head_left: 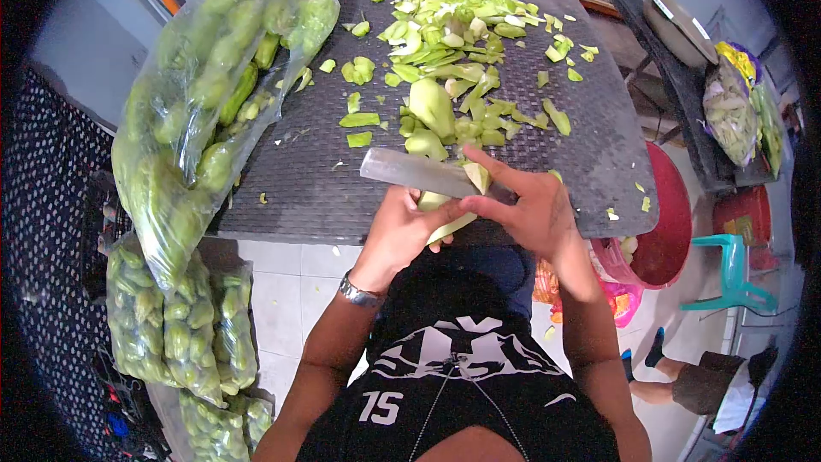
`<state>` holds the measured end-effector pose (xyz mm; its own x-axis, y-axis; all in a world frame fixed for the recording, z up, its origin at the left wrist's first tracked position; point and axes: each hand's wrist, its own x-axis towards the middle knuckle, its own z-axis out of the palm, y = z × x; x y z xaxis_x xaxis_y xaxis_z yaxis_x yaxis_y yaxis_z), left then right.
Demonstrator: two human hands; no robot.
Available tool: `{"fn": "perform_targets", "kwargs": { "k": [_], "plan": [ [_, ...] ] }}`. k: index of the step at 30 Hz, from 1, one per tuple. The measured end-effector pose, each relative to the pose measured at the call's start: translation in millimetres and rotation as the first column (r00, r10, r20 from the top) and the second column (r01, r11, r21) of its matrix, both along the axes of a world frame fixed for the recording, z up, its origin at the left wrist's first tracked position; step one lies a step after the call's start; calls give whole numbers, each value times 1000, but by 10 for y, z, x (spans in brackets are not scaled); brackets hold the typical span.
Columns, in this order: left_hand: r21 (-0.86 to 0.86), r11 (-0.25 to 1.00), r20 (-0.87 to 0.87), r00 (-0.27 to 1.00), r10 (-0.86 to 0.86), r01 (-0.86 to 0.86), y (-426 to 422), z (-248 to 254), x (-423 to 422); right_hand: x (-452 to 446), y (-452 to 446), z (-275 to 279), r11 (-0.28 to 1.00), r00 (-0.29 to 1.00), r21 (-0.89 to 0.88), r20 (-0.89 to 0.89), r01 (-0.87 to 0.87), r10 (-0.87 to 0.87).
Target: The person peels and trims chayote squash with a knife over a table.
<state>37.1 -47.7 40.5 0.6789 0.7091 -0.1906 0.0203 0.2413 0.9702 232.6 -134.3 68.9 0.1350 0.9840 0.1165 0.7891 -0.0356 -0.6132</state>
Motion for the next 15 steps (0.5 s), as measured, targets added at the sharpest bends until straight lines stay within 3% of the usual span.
{"fn": "perform_targets", "kwargs": {
  "k": [5, 8, 11, 14, 15],
  "plan": [
    [77, 993, -13, 996, 93, -91, -2, -3, 15, 31, 139, -17, 985, 913, -170, -405, -19, -53],
    [50, 986, 16, 987, 161, -161, 34, -28, -3, -23, 165, -1, 996, 938, -76, -340, 40, -64],
    [-10, 992, 31, 991, 128, -128, 81, 18, -55, -101, 144, 215, 982, 956, -173, -269, 71, -116],
    [-56, 992, 54, 992, 118, -115, 98, 31, -141, 2, 197, -27, 992, 983, 60, -158, 107, -96],
    [-56, 992, 44, 993, 112, -109, 75, 40, -220, 97, 212, -57, 988, 984, 54, -113, 147, -140]
  ]
}}
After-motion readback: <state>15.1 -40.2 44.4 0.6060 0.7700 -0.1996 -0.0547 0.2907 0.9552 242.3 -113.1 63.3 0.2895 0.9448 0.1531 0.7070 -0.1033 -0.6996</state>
